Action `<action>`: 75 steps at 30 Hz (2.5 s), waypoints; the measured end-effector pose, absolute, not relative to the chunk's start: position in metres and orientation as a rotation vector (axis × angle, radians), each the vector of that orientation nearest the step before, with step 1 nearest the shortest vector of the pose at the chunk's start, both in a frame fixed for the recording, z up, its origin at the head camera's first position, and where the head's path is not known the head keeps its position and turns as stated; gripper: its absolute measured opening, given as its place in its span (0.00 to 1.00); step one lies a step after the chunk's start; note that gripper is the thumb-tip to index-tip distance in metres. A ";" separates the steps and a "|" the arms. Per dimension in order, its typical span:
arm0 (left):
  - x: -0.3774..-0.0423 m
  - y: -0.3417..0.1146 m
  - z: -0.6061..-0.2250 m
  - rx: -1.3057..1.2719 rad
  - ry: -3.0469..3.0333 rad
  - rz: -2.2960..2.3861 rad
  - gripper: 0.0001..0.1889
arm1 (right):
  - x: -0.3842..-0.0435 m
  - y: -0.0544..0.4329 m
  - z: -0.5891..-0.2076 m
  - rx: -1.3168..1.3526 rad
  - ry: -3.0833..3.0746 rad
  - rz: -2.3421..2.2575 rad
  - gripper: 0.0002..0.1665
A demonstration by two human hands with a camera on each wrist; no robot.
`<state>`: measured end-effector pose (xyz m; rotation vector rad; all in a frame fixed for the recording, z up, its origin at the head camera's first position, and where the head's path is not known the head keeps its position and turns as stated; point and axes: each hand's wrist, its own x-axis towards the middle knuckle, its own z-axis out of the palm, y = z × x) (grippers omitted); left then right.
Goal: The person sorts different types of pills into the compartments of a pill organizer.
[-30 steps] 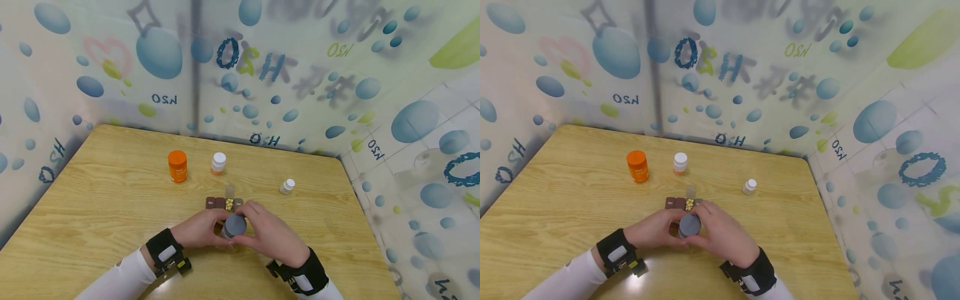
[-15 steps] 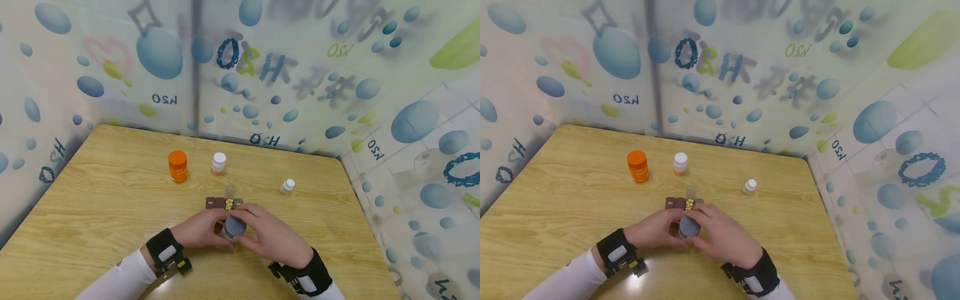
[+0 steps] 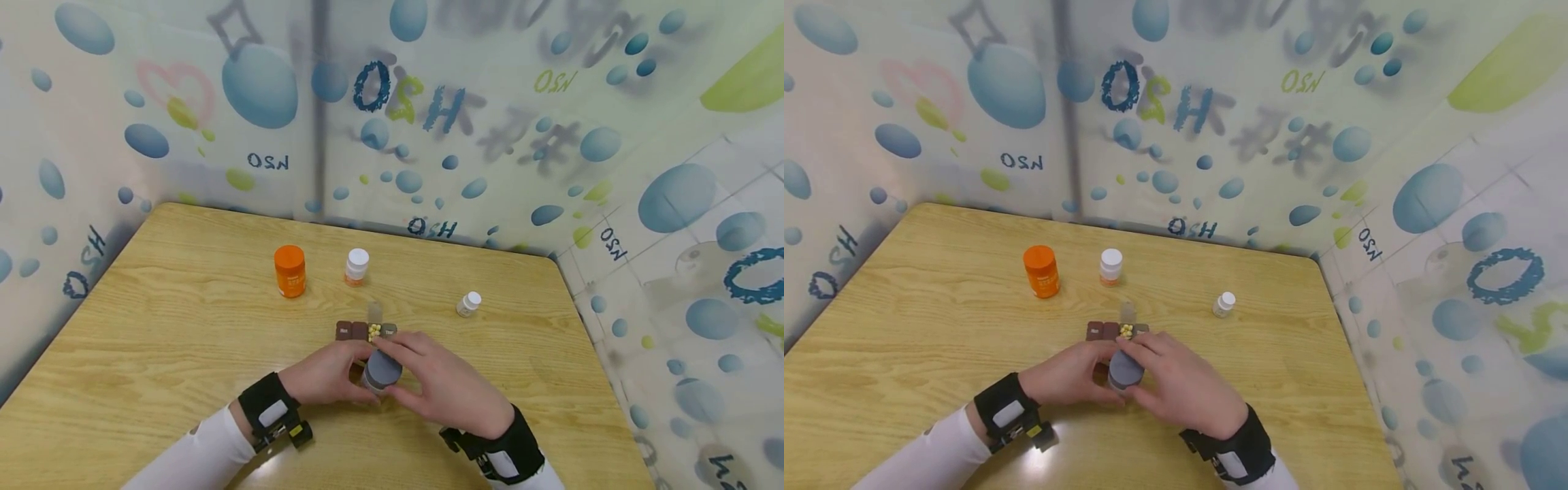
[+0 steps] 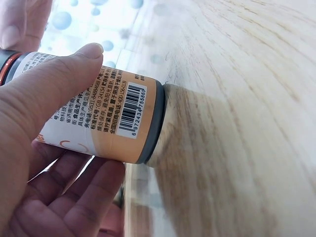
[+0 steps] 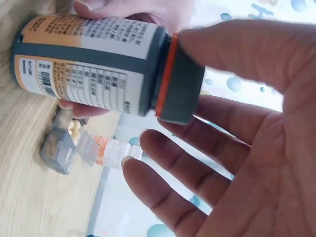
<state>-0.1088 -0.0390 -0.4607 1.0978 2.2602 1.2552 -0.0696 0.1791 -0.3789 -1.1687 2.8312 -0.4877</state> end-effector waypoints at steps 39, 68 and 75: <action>-0.110 -0.039 -0.464 1.105 2.268 1.254 0.32 | -0.068 0.178 -0.378 -1.218 2.798 -0.454 0.38; -0.109 -0.039 -0.461 1.105 2.283 1.239 0.24 | -0.069 0.170 -0.380 -1.120 2.919 -0.481 0.32; -0.110 -0.039 -0.462 1.113 2.270 1.246 0.27 | -0.070 0.178 -0.376 -1.197 2.883 -0.464 0.40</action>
